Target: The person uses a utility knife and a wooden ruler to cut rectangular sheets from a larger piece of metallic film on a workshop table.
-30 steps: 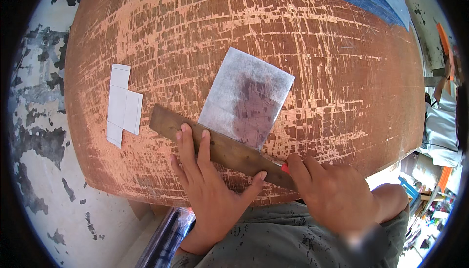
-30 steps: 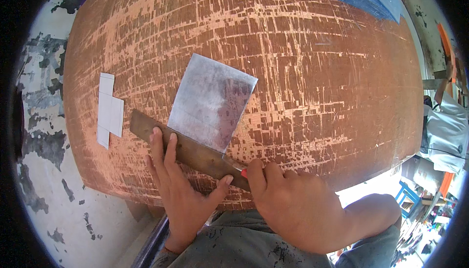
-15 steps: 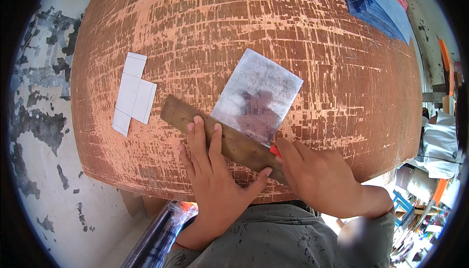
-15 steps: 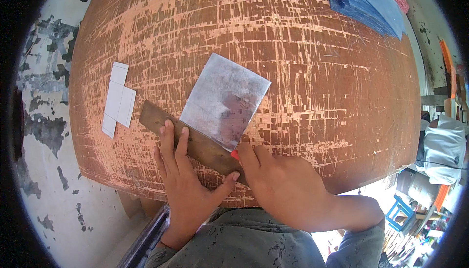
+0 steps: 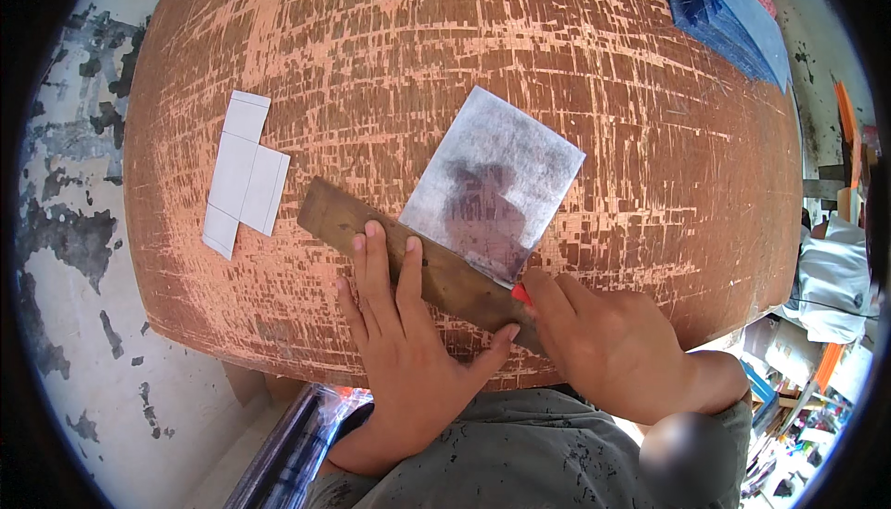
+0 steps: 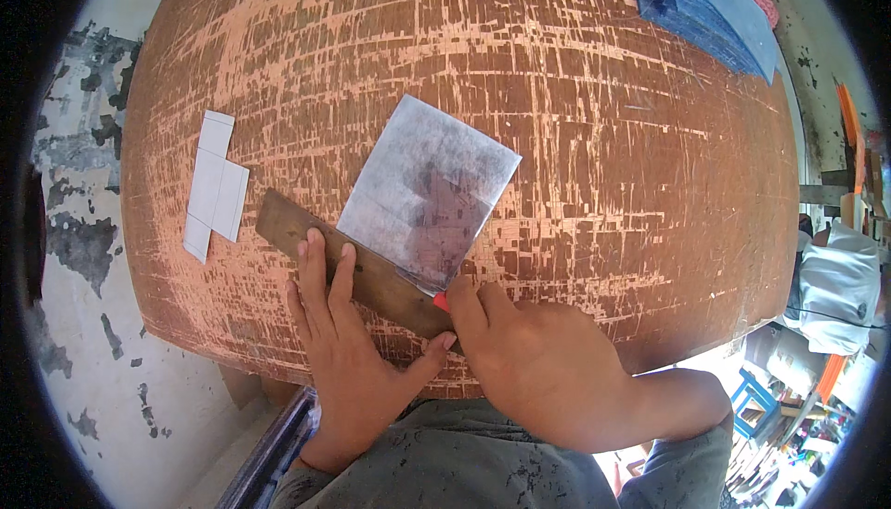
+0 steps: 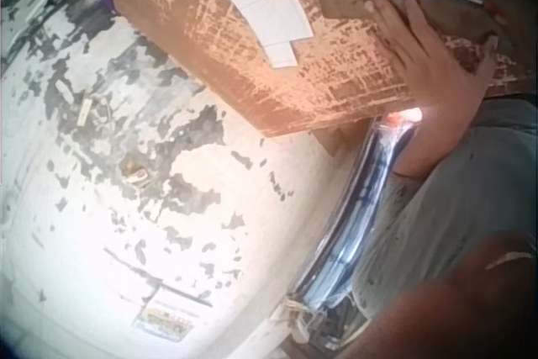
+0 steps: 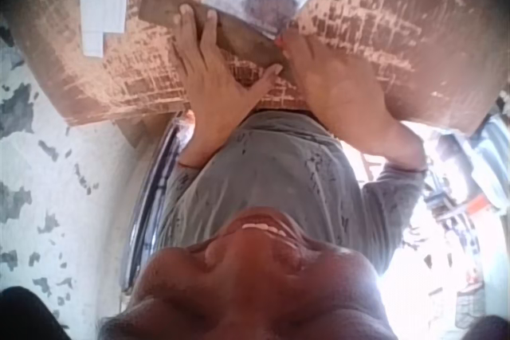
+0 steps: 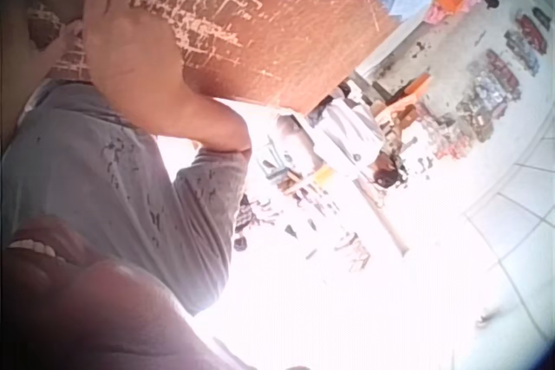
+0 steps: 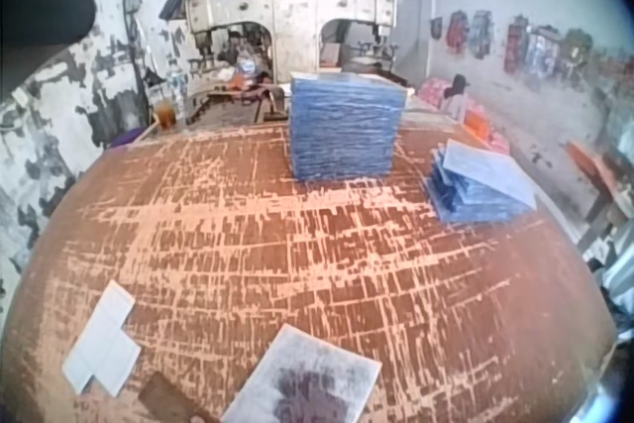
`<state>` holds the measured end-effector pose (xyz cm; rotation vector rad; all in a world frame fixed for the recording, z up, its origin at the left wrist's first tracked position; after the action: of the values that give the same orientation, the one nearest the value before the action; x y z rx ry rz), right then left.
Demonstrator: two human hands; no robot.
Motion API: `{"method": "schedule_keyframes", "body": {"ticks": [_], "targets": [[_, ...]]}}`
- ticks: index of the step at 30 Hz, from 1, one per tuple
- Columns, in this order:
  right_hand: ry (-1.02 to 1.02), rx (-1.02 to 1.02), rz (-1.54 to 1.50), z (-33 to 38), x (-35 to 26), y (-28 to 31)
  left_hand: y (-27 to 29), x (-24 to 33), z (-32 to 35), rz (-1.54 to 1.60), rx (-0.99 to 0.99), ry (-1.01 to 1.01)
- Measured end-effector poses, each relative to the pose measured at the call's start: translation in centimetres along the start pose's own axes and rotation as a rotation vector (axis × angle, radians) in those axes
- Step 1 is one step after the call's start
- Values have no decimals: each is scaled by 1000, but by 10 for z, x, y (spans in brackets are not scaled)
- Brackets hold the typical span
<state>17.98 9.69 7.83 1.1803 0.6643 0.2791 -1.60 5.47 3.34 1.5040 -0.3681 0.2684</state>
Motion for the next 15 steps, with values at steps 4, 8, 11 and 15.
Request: {"method": "schedule_keyframes", "body": {"ticks": [4,8,11,15], "targets": [[-37,-32,64,-1,-12,1,0,0,0,23,26,-24],[-51,-66,106,5,-14,8,2,0,2,8,12,3],[-105,-150,80,25,-9,15,1,1,3,8,20,9],[-128,-184,116,37,-2,14,-2,1,2,-10,61,-20]]}}
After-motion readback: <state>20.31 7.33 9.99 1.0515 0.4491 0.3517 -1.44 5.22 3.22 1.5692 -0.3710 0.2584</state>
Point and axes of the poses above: each hand's wrist, its own z-axis away from the middle knuckle, its own y-axis out of the back of the hand, x = y × z, the point moved 2 cm from there along -z, towards the middle knuckle
